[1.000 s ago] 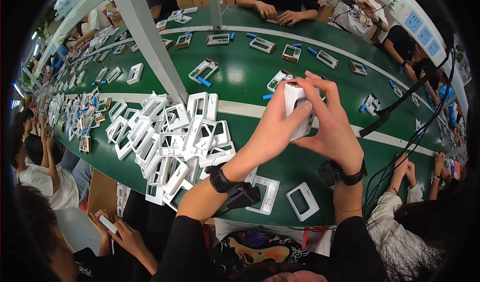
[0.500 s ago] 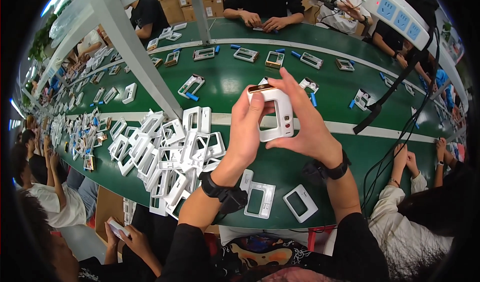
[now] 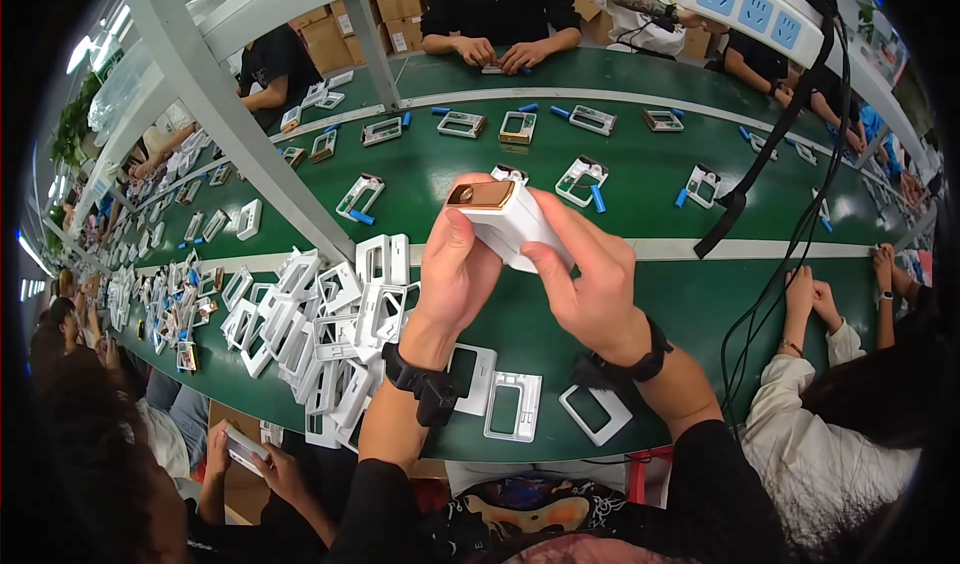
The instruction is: The person picks up a white plastic frame and a battery, fits the battery into the frame, and presses a white plastic cover onto the frame by hand. They turn the assembled unit over, press the sides again, and place it on the green conveyor belt before picking up another frame.
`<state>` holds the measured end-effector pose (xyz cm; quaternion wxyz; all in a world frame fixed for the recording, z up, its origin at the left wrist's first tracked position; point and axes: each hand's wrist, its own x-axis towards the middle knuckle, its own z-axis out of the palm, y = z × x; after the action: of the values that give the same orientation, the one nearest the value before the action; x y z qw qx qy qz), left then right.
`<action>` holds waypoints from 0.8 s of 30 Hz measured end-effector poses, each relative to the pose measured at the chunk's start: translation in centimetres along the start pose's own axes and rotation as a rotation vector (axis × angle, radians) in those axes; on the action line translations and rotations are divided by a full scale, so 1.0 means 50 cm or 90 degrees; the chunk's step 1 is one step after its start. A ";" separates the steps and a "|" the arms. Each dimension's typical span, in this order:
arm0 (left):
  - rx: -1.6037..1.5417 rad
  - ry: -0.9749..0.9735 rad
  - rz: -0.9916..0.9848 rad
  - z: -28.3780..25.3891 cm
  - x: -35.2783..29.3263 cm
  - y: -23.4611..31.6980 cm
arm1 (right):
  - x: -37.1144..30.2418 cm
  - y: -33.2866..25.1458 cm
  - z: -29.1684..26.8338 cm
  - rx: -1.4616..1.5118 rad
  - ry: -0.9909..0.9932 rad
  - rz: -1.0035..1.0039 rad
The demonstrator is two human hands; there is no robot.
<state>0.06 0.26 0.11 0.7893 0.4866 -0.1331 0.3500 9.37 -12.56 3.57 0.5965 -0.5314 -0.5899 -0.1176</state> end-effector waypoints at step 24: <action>0.629 0.054 0.275 0.052 0.001 0.049 | 0.032 0.055 -0.036 -0.055 -0.061 -0.190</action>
<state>-1.23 -1.27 3.08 0.3810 0.7471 -0.0176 0.5444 12.95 -12.04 3.98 0.5199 -0.4681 -0.6846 -0.2049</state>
